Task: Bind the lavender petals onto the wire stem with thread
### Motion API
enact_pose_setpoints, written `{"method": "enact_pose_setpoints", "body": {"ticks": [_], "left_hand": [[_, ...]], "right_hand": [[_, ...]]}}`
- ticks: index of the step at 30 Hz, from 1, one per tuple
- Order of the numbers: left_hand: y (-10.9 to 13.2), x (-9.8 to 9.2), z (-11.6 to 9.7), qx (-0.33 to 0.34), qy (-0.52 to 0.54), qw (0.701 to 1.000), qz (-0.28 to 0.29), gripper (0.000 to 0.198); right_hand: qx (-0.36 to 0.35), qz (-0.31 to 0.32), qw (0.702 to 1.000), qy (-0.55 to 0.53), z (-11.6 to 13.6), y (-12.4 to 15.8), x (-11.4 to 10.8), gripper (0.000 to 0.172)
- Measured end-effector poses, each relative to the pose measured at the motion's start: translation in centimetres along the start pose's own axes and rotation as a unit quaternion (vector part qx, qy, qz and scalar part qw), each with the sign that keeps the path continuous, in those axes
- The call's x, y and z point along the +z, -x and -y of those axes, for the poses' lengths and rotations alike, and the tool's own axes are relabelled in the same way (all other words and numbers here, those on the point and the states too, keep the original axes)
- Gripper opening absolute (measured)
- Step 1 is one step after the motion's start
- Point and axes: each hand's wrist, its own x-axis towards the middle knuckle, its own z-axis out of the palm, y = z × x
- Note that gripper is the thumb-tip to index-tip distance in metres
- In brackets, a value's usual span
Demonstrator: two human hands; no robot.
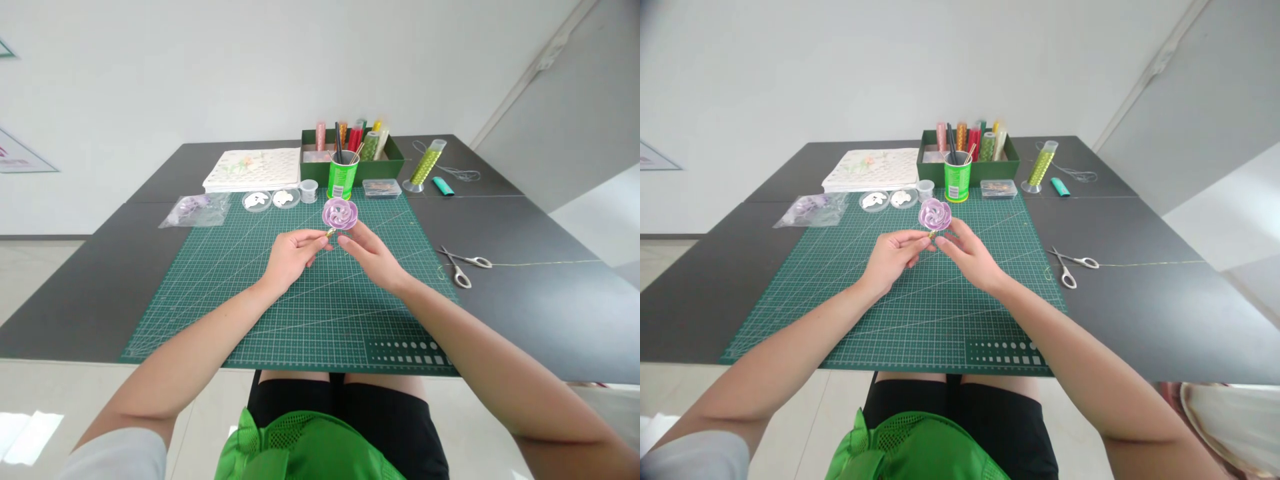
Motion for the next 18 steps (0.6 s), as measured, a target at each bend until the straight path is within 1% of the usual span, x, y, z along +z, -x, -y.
{"method": "enact_pose_setpoints", "body": {"ticks": [2, 4, 5, 7, 11, 15, 18], "left_hand": [[0.3, 0.3, 0.1, 0.008, -0.004, 1.000, -0.002, 0.024], [0.6, 0.7, 0.1, 0.017, -0.011, 1.000, -0.002, 0.023], [0.8, 0.9, 0.1, 0.022, -0.011, 1.000, 0.000, 0.023], [1.2, 1.3, 0.0, 0.027, -0.008, 1.000, 0.004, 0.023], [1.6, 1.7, -0.1, 0.027, -0.003, 1.000, -0.001, 0.024], [1.5, 1.7, -0.1, 0.024, 0.001, 1.000, -0.006, 0.025], [1.3, 1.5, 0.0, 0.023, -0.002, 1.000, 0.004, 0.026]], "right_hand": [[0.020, 0.036, 0.997, -0.065, 0.6, 0.3, 0.8, 0.044], [0.044, 0.040, 0.993, -0.104, 0.9, 0.4, 1.2, 0.043], [0.060, 0.032, 0.992, -0.111, 0.9, 0.5, 1.3, 0.042], [0.080, -0.009, 0.992, -0.100, 0.8, 0.4, 1.2, 0.040], [0.069, -0.109, 0.990, -0.063, 0.6, 0.3, 1.0, 0.042], [0.069, -0.131, 0.988, -0.048, 0.6, 0.4, 0.9, 0.038], [0.084, -0.137, 0.985, -0.061, 0.6, 0.4, 1.0, 0.033]]}}
